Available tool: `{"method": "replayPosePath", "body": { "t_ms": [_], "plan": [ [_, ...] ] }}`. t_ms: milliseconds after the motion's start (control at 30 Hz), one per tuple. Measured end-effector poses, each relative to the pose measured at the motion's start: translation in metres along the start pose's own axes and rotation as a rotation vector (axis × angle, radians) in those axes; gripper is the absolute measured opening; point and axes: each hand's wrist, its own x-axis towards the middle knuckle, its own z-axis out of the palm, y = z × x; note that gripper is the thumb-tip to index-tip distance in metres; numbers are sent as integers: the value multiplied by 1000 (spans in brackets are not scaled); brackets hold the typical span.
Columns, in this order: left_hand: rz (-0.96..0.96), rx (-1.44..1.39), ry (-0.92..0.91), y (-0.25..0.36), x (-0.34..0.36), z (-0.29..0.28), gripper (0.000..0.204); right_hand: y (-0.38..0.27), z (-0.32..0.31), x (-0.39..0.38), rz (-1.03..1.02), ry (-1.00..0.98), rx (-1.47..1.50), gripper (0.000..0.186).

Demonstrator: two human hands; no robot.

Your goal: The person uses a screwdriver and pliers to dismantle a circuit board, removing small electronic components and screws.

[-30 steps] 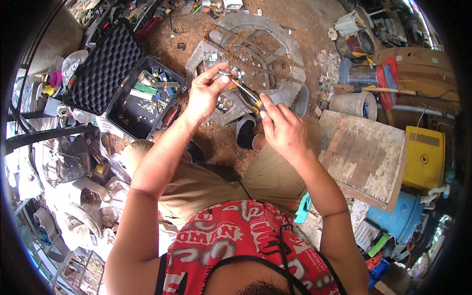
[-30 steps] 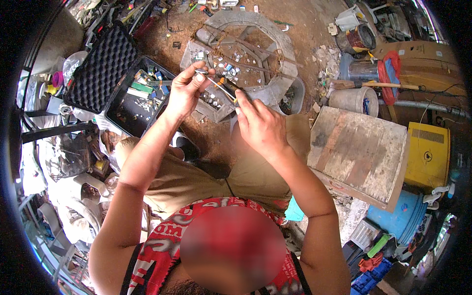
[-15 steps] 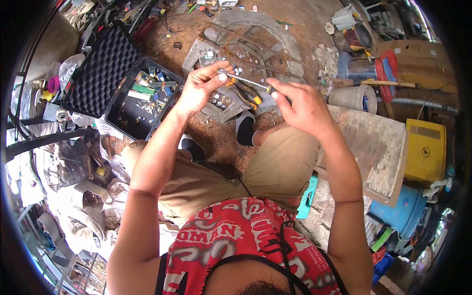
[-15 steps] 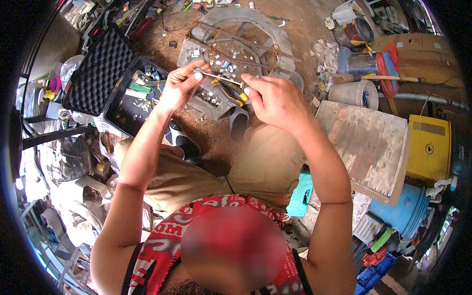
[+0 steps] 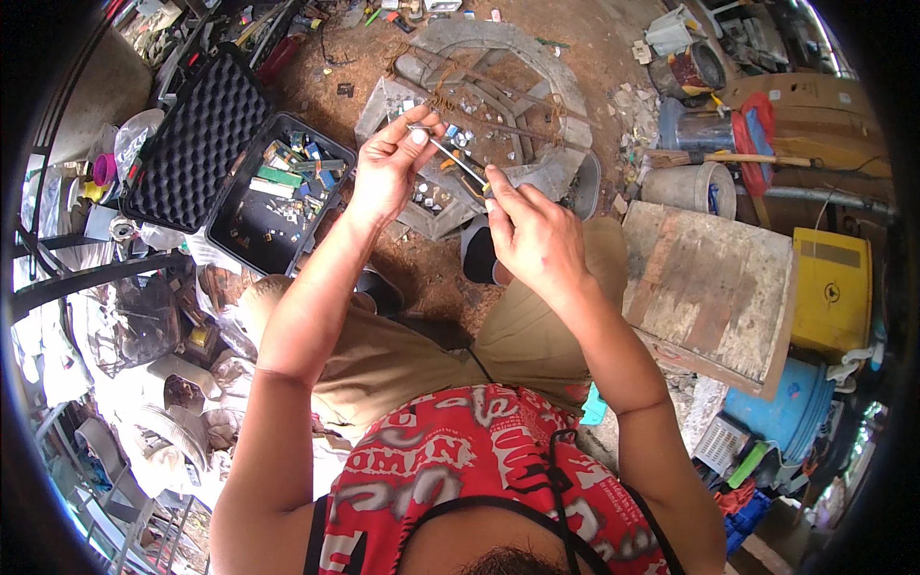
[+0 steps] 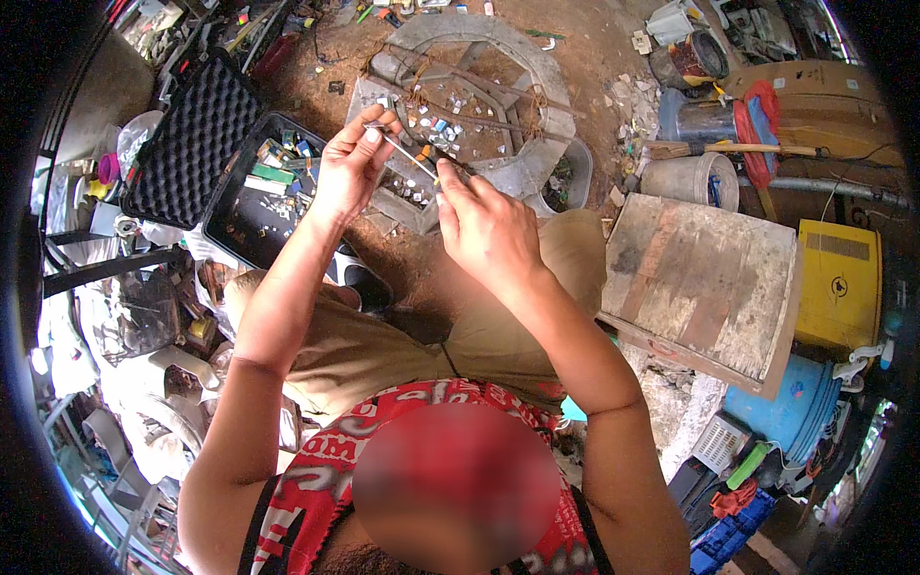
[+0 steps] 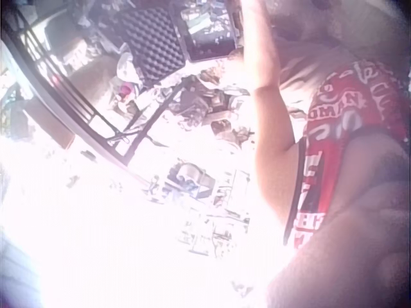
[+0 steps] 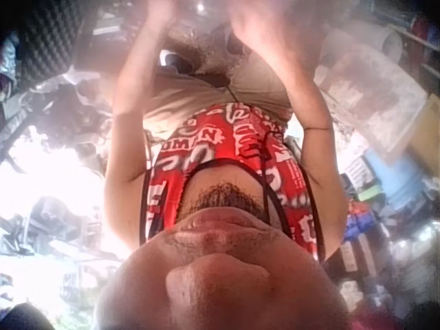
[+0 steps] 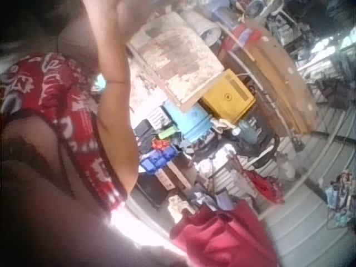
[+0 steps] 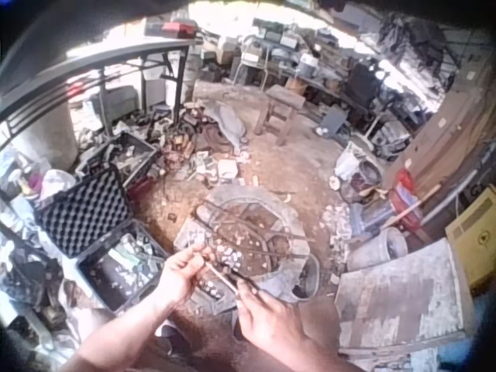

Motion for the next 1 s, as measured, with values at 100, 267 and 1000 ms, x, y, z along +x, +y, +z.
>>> {"method": "replayPosePath", "body": {
  "t_ms": [100, 267, 1000],
  "plan": [
    [38, 89, 71, 1, 0, -4, 31, -1, -1, 5, 3, 1, 20, 37],
    [147, 361, 38, 4, 1, -9, 29, 12, -3, 13, -37, -13, 155, 35],
    [3, -61, 5, 22, 5, -8, 34, 11, -25, 25, -114, 24, 110, 30]
  ]
}}
